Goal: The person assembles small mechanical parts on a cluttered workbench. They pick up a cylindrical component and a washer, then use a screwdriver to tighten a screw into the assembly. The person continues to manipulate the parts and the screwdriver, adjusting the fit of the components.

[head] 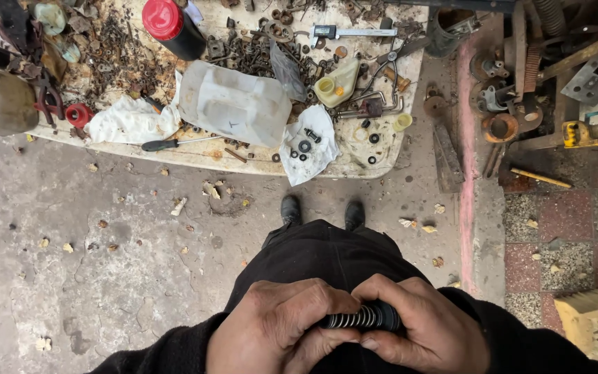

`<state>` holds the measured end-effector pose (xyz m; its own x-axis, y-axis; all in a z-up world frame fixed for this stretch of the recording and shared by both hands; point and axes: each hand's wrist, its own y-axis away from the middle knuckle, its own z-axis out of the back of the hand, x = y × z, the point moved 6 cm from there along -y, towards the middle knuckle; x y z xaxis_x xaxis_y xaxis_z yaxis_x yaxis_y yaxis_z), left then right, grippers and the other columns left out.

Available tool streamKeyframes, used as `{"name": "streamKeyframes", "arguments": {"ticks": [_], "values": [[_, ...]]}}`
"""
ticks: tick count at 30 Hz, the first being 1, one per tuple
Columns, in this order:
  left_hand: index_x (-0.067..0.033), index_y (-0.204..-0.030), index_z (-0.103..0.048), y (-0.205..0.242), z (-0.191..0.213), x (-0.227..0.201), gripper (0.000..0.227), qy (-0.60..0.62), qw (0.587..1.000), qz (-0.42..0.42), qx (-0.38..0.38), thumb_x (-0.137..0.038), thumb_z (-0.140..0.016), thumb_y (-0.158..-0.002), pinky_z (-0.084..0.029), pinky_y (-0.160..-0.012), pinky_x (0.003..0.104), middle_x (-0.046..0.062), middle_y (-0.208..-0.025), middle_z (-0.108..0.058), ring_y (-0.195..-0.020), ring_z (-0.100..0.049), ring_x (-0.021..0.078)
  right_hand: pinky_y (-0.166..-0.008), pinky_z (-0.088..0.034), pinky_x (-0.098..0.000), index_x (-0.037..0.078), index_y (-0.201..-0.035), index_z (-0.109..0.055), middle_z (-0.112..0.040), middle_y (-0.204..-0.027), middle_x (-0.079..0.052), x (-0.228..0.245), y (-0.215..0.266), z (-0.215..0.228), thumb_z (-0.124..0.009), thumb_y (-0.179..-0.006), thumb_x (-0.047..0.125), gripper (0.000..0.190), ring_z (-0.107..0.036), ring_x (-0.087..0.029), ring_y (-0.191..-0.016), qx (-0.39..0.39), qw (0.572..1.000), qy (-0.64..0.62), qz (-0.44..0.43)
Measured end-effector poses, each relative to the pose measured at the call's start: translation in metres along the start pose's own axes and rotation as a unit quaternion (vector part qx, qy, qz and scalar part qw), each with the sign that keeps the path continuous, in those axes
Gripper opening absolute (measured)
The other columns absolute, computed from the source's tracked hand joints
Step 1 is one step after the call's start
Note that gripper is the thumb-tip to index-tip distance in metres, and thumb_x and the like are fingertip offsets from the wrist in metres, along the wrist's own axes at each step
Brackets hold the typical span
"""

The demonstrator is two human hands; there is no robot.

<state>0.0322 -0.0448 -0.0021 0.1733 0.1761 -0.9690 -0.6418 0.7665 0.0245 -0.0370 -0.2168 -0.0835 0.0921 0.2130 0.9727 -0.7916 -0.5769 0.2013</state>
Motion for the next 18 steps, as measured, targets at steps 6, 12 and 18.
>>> {"name": "streamKeyframes", "arguments": {"ticks": [6, 12, 18], "values": [[-0.0031, -0.116, -0.063, 0.007, -0.003, 0.004, 0.021, 0.013, 1.0, -0.019, 0.015, -0.015, -0.075, -0.103, -0.062, -0.078, 0.035, 0.012, -0.101, -0.073, -0.093, -0.078, 0.0287, -0.085, -0.053, -0.0342, 0.008, -0.125, -0.066, -0.076, -0.097, -0.006, -0.006, 0.006, -0.005, -0.067, -0.092, 0.055, 0.057, -0.071, -0.022, -0.094, -0.02, 0.999, 0.022, -0.046], [-0.0041, -0.117, -0.064, 0.008, -0.002, 0.004, 0.021, 0.008, 0.999, -0.024, 0.021, -0.017, -0.075, -0.104, -0.061, -0.077, 0.035, 0.01, -0.099, -0.072, -0.091, -0.078, 0.0282, -0.085, -0.053, -0.0343, 0.008, -0.128, -0.066, -0.076, -0.099, -0.005, -0.006, 0.011, -0.005, -0.062, -0.096, 0.058, 0.06, -0.069, -0.023, -0.094, -0.051, 0.997, 0.057, -0.009], [-0.0031, -0.116, -0.064, 0.008, -0.002, 0.001, 0.024, 0.01, 1.0, -0.017, 0.018, -0.017, -0.077, -0.102, -0.061, -0.073, 0.034, 0.011, -0.097, -0.071, -0.088, -0.077, 0.0266, -0.074, -0.057, -0.0322, 0.003, -0.123, -0.067, -0.075, -0.092, -0.008, -0.001, 0.0, -0.005, -0.058, -0.1, 0.058, 0.061, -0.076, -0.02, -0.083, -0.014, 0.998, -0.051, 0.032]]}}
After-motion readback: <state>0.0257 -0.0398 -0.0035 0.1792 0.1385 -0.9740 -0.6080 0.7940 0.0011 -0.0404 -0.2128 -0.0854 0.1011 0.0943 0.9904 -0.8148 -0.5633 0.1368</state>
